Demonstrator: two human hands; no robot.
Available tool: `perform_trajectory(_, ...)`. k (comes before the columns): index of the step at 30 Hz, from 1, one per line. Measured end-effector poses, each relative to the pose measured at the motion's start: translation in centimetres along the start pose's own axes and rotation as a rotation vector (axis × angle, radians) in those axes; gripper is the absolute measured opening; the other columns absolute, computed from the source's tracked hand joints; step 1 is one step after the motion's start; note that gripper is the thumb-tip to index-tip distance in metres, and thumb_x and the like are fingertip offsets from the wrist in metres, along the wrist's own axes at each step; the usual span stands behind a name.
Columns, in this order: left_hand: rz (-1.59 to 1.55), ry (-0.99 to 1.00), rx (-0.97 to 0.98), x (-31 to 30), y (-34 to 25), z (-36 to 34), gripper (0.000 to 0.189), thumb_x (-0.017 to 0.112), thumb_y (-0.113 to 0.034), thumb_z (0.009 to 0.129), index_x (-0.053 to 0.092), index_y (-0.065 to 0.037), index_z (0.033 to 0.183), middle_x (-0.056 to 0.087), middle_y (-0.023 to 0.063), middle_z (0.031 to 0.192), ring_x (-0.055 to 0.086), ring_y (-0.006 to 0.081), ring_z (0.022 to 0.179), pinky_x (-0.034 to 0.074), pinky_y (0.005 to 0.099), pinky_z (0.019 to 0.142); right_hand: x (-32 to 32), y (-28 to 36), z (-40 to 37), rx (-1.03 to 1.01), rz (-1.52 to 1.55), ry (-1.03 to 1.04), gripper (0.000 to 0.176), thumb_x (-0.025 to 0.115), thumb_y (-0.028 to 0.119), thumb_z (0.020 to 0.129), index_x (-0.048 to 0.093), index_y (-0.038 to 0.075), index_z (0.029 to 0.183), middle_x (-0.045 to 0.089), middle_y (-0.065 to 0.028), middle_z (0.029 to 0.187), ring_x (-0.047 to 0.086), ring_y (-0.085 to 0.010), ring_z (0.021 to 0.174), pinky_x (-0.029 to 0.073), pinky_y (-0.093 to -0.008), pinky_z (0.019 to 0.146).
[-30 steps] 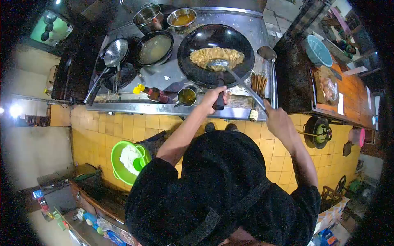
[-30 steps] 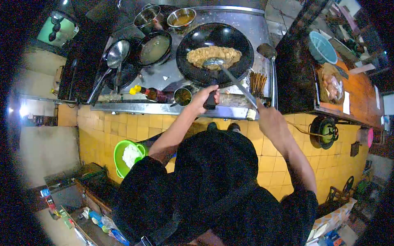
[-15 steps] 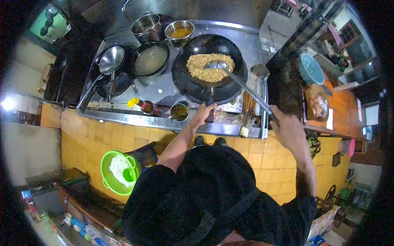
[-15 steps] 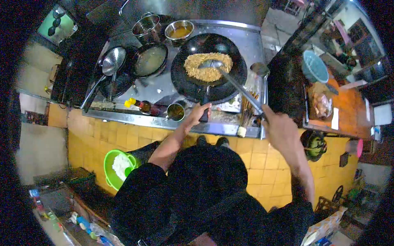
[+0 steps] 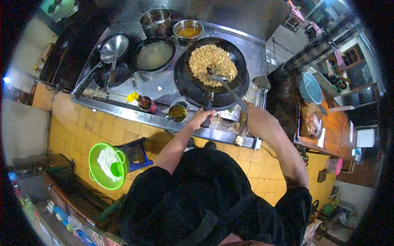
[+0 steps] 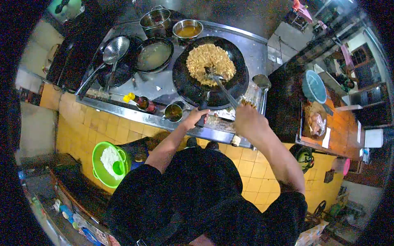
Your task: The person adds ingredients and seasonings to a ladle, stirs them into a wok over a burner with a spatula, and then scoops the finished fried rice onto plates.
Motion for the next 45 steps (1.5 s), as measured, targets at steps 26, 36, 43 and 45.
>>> perform_trajectory(26,0.015,-0.048,-0.031,0.3,0.2,-0.3,0.015,0.063,-0.017,0.078,0.053,-0.007,0.074,0.052,0.0031,0.057,0.05,0.0131,0.046,0.043,0.0286,0.043,-7.5,3.5,6.3,-0.175,-0.297,0.111,0.027,0.058,0.004,0.062,0.063,-0.003,0.087,0.062,-0.0215,0.093,0.062,-0.0319,0.087,0.052,-0.0383,0.072)
perform_trajectory(36,0.017,-0.031,-0.032,0.6,-0.1,-0.3,0.012,0.061,-0.013,0.081,0.054,-0.005,0.077,0.052,0.0027,0.057,0.05,0.0124,0.047,0.042,0.028,0.044,-6.2,3.3,7.4,-0.095,-0.27,0.138,0.028,0.059,0.002,0.064,0.061,-0.002,0.092,0.061,-0.0211,0.098,0.061,-0.0306,0.09,0.052,-0.0401,0.074)
perform_trajectory(43,0.004,0.0,0.023,0.7,-0.4,-0.3,0.011,0.06,-0.014,0.081,0.055,-0.005,0.078,0.053,0.0033,0.058,0.05,0.013,0.048,0.042,0.0271,0.045,-6.7,3.6,5.9,-0.144,-0.317,0.152,0.022,0.056,0.004,0.067,0.061,-0.004,0.087,0.061,-0.0249,0.088,0.06,-0.0343,0.088,0.049,-0.041,0.075)
perform_trajectory(45,-0.006,-0.025,0.017,1.0,-0.4,-1.1,0.011,0.06,-0.014,0.081,0.055,-0.005,0.078,0.053,0.0033,0.058,0.05,0.0132,0.048,0.042,0.0272,0.044,-5.2,2.2,7.7,-0.089,-0.213,0.014,0.021,0.055,0.003,0.068,0.062,-0.003,0.087,0.061,-0.0232,0.09,0.061,-0.0334,0.087,0.05,-0.0409,0.075)
Point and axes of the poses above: each hand's wrist, its own z-axis towards the middle knuckle, its own x-axis out of the palm, y = z × x, the point moved 6 cm from there along z, towards the middle knuckle
